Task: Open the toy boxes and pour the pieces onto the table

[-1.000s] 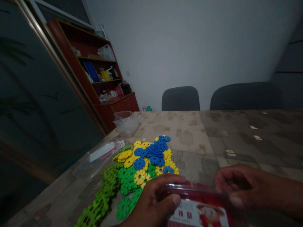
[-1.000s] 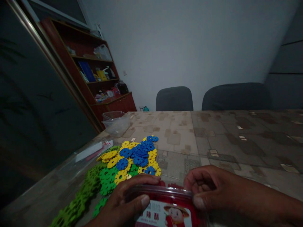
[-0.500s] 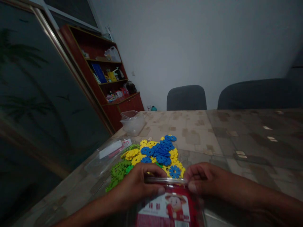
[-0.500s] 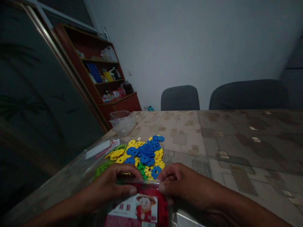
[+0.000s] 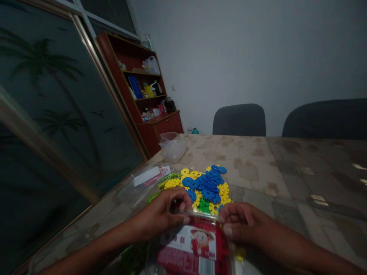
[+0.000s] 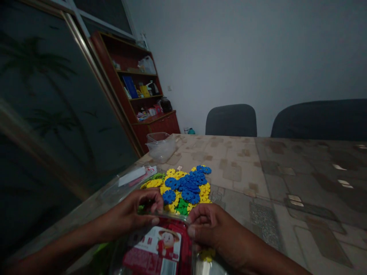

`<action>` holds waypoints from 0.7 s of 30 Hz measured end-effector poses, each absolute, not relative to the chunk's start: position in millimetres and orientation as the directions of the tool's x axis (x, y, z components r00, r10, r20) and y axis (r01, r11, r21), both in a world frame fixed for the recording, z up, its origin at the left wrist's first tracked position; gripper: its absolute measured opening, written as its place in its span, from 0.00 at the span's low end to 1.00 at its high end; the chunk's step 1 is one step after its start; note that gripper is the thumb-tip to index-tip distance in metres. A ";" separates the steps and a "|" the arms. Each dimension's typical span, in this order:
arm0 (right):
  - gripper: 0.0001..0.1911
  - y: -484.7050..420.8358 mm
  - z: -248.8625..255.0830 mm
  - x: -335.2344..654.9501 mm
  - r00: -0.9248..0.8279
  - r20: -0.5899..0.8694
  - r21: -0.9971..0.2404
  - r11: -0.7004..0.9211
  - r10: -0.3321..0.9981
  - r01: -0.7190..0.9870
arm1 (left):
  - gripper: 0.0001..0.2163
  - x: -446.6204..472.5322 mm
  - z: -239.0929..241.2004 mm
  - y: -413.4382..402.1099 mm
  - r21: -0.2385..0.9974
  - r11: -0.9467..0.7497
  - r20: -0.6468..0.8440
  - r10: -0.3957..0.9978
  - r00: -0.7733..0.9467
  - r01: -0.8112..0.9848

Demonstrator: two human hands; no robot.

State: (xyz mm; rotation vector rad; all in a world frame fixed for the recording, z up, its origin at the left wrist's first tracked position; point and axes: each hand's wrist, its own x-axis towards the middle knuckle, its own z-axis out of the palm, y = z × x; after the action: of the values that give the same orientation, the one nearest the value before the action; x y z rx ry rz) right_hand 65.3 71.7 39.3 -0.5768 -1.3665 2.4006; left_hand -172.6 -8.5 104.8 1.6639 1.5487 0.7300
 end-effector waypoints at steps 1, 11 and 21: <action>0.17 70.2 39.1 64.6 -0.870 -0.172 -0.874 -0.480 0.462 -0.082 | 0.05 -171.2 109.9 -7.2 0.781 -0.003 -0.109 0.984 0.141 0.625; 0.22 74.0 27.2 51.7 -0.890 -0.160 -0.852 -0.514 0.426 -0.093 | 0.09 -143.5 111.5 21.8 0.796 0.127 -0.334 0.907 0.255 0.592; 0.23 67.3 29.4 54.6 -0.881 -0.181 -0.806 -0.579 0.438 -0.122 | 0.09 -142.6 110.0 16.6 0.741 0.099 -0.332 0.914 0.234 0.664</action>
State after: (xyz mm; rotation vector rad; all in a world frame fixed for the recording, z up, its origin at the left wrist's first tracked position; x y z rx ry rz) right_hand 54.6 67.3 29.4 -0.5246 -1.2269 2.4825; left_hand -142.6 16.6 110.0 1.6329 1.4994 0.3595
